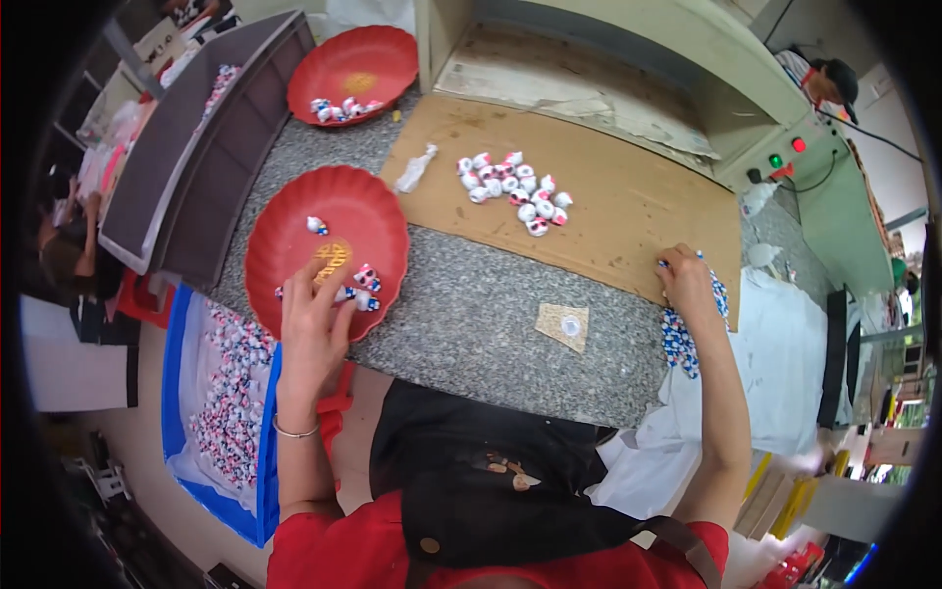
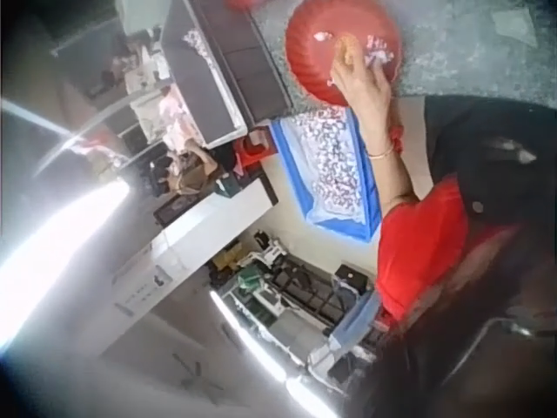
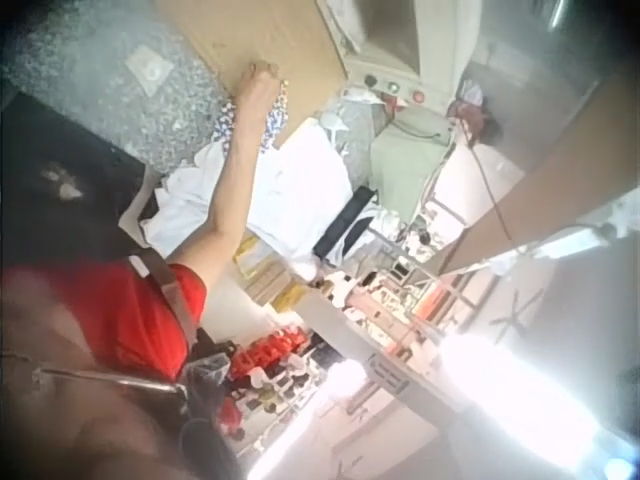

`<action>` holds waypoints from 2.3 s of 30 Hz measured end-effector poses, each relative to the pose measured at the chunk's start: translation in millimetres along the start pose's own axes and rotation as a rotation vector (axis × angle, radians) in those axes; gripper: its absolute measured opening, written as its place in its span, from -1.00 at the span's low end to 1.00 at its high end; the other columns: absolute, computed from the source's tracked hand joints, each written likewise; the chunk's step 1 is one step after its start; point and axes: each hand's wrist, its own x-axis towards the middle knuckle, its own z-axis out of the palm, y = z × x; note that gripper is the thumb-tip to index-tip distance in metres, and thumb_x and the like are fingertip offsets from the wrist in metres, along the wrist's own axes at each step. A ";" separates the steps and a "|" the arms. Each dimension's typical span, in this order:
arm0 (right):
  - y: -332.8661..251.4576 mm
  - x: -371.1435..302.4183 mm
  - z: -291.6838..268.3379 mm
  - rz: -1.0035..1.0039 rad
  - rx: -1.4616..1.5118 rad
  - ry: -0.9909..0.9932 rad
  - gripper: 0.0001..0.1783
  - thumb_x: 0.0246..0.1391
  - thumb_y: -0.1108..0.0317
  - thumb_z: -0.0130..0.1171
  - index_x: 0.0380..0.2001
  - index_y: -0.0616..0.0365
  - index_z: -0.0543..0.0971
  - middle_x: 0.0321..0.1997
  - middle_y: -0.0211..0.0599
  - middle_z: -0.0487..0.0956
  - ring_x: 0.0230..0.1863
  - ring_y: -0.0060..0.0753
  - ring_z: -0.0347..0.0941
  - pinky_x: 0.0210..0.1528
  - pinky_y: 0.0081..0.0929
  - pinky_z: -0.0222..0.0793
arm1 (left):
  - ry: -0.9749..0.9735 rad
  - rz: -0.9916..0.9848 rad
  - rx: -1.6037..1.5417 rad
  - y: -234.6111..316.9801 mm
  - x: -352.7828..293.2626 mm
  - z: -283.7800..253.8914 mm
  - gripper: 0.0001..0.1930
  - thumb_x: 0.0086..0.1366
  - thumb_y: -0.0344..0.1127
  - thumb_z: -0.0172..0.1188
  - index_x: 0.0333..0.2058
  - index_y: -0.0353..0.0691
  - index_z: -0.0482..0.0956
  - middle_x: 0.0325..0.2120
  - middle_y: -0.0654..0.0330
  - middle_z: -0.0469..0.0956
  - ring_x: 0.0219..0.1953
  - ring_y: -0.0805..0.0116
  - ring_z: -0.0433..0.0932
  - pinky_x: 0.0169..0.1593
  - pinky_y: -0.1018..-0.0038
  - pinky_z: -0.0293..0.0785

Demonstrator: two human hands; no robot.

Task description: Assembling small plastic toy components by hand at a factory workbench.

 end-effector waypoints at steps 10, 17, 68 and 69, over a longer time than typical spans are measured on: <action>-52.2 -40.8 -1.3 0.074 0.271 0.076 -0.86 0.05 0.54 0.05 -0.30 0.30 0.54 -0.38 -0.01 0.48 -0.37 0.05 0.46 -0.32 -0.22 0.38 | 0.143 -0.038 -0.300 75.2 87.8 109.6 -0.79 0.12 -0.47 0.18 -0.23 -0.31 0.46 -0.29 -0.04 0.46 -0.23 -0.07 0.49 -0.20 0.16 0.44; -106.2 -104.6 -0.6 0.038 0.230 0.005 -0.85 0.00 0.57 0.13 -0.32 0.18 0.59 -0.39 -0.14 0.50 -0.43 -0.06 0.49 -0.44 -0.26 0.40 | 0.065 -0.124 -0.198 65.5 107.2 156.3 -0.70 0.07 -0.39 0.25 -0.23 -0.34 0.42 -0.31 -0.06 0.47 -0.21 0.01 0.51 -0.19 0.20 0.44; -140.8 -42.6 -1.3 -0.178 0.147 -0.119 -0.80 -0.02 0.54 0.19 -0.26 0.23 0.59 -0.43 -0.18 0.54 -0.47 -0.15 0.53 -0.44 -0.32 0.42 | -0.510 -0.480 -1.678 100.5 -29.2 105.2 -0.64 0.16 -0.65 0.18 -0.04 -0.34 0.44 -0.17 0.18 0.52 -0.13 0.46 0.55 -0.03 0.58 0.50; -143.6 -44.5 -3.7 -0.176 0.150 -0.116 -0.80 -0.02 0.54 0.19 -0.26 0.23 0.59 -0.43 -0.18 0.54 -0.47 -0.15 0.53 -0.44 -0.32 0.42 | -0.514 -0.478 -1.674 104.1 -29.1 109.0 -0.64 0.16 -0.65 0.18 -0.04 -0.34 0.44 -0.17 0.18 0.52 -0.13 0.46 0.55 -0.03 0.58 0.50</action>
